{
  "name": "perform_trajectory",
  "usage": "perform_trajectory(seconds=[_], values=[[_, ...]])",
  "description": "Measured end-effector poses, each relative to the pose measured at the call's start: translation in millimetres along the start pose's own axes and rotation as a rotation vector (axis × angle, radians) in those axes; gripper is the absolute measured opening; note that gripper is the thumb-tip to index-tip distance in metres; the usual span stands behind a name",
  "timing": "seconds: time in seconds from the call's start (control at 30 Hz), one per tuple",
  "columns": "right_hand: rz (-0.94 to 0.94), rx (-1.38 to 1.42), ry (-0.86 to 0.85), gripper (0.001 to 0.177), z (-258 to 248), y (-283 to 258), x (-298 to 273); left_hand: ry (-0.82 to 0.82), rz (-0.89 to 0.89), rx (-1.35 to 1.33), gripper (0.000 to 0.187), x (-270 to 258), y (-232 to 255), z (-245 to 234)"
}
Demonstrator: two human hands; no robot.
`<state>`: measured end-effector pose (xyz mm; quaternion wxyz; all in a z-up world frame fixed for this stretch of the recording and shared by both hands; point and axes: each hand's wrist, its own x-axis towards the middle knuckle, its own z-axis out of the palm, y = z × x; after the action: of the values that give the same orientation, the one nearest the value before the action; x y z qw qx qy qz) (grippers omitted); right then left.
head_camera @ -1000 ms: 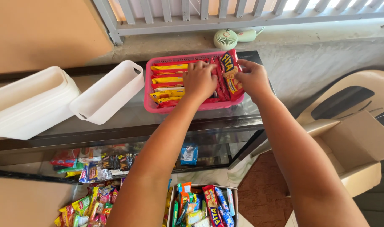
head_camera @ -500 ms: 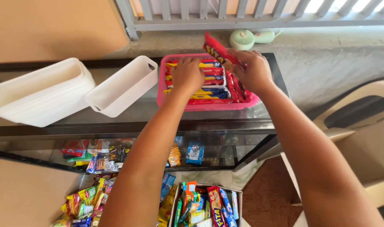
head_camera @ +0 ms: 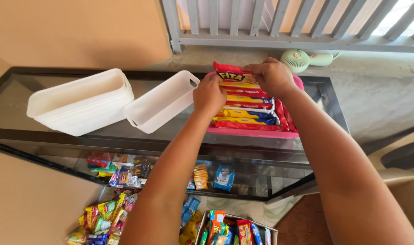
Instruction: The person is sorting and organizing various snack packages into boxes and onto a shelf.
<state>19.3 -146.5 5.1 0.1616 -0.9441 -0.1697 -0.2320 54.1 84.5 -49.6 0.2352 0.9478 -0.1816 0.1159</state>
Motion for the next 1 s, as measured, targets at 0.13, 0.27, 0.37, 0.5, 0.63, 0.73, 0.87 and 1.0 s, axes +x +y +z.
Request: perform_trajectory(seconds=[0.13, 0.27, 0.37, 0.5, 0.63, 0.73, 0.87, 1.0], values=[[0.06, 0.05, 0.022, 0.039, 20, 11, 8, 0.12, -0.123, -0.053, 0.041, -2, 13, -15], [0.148, 0.127, -0.158, 0.045, 34, 18, 23, 0.375, 0.146, 0.001, 0.066, 5, 5, -2], [0.081, -0.137, -0.18, 0.052, 37, 14, 23, 0.211, 0.102, 0.111, 0.072, 9, 12, -7], [0.092, -0.128, -0.226, 0.074, 24, 1, 26, 0.157, 0.141, 0.154, 0.07, 27, 7, -3], [0.079, -0.199, -0.223, 0.07, 29, 5, 25, 0.131, 0.241, 0.205, 0.066, 53, -4, 0], [0.029, -0.239, -0.194, 0.061, 35, 5, 19, 0.066, 0.268, 0.28, 0.052, 65, -6, -7], [0.02, -0.314, -0.178, 0.06, 41, 9, 18, -0.195, 0.188, 0.263, 0.043, 67, 2, -30], [0.138, -0.348, -0.249, 0.069, 23, 2, 22, -0.174, 0.196, 0.166, 0.047, 73, -9, -19]])
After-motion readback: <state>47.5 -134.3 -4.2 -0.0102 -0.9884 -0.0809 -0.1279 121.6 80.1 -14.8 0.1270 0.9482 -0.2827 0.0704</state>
